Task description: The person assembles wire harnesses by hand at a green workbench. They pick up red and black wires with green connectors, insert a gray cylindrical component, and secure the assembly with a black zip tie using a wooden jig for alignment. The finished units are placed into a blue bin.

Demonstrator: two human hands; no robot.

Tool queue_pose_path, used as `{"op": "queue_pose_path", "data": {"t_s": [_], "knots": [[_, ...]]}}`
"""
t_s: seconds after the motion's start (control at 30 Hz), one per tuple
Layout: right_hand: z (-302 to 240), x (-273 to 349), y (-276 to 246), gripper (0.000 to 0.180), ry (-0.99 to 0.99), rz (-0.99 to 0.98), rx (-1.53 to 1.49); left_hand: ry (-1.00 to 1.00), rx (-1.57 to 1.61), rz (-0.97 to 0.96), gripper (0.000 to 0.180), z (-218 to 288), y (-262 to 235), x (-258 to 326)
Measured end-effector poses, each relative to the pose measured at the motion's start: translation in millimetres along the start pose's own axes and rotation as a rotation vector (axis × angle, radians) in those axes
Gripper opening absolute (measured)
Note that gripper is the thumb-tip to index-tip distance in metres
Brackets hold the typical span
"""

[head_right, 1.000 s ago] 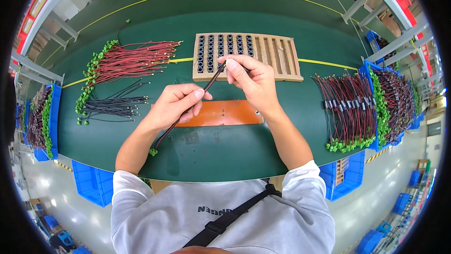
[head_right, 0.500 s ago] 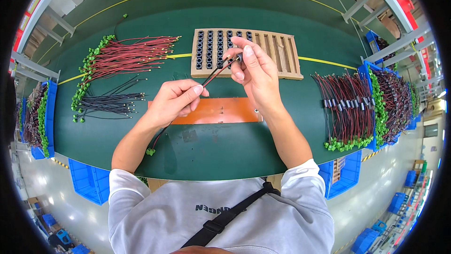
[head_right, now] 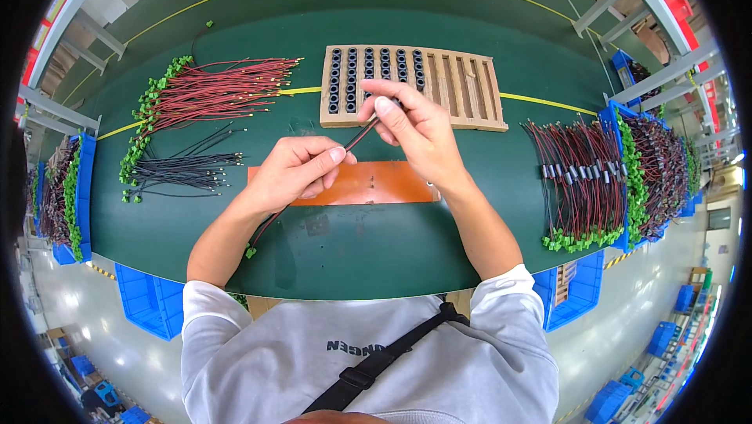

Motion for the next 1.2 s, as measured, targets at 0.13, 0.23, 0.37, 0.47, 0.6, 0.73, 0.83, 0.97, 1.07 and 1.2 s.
{"op": "queue_pose_path", "data": {"t_s": [0.13, 0.23, 0.37, 0.47, 0.6, 0.73, 0.83, 0.97, 1.07, 1.2], "knots": [[-3.4, 1.9, 6.1, 0.035, -0.001, -0.019, 0.053, 0.010, -0.005, 0.000, 0.029, -0.3, 0.9, 0.7], [-10.1, 5.2, 14.9, 0.037, 0.142, 0.051, -0.145, 0.039, -0.020, 0.029, 0.028, -3.6, 1.6, -0.2], [16.4, 13.6, 19.5, 0.030, 0.293, -0.101, -0.407, 0.076, -0.017, 0.036, 0.027, -9.4, 4.4, -1.7], [25.9, 14.8, 24.9, 0.020, 0.237, -0.117, -0.416, 0.010, 0.009, 0.005, 0.028, -6.5, 0.6, -0.6], [16.0, -15.8, -24.0, 0.018, 0.180, 0.161, -0.533, -0.008, -0.112, 0.010, 0.029, -4.4, -13.6, 3.7], [16.7, -23.4, -46.8, 0.023, 0.198, 0.170, -0.504, 0.137, -0.313, 0.038, 0.028, -17.6, -33.9, 9.5], [27.8, 1.9, -7.7, 0.024, 0.369, -0.084, -0.418, 0.114, -0.319, 0.006, 0.028, -17.5, -31.0, 14.0], [39.5, 27.9, 38.1, 0.020, 0.319, -0.221, -0.318, 0.186, -0.432, 0.006, 0.024, -7.5, -33.5, 24.8], [37.3, 26.6, 32.1, 0.015, 0.180, -0.185, -0.319, 0.414, -0.555, 0.103, 0.020, -9.2, -48.5, 38.3], [38.7, 42.5, 68.7, 0.018, 0.161, -0.326, -0.138, 0.297, -0.492, 0.088, 0.017, -11.9, -56.4, 52.6]]}}
Point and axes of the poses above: each hand's wrist, its own x-axis away from the middle knuckle, its own y-axis out of the palm, z = x × y, the point moved 1 cm from there along -x, towards the middle knuckle, and after that the axes turned 11 degrees about z, right-handed, at the moved point
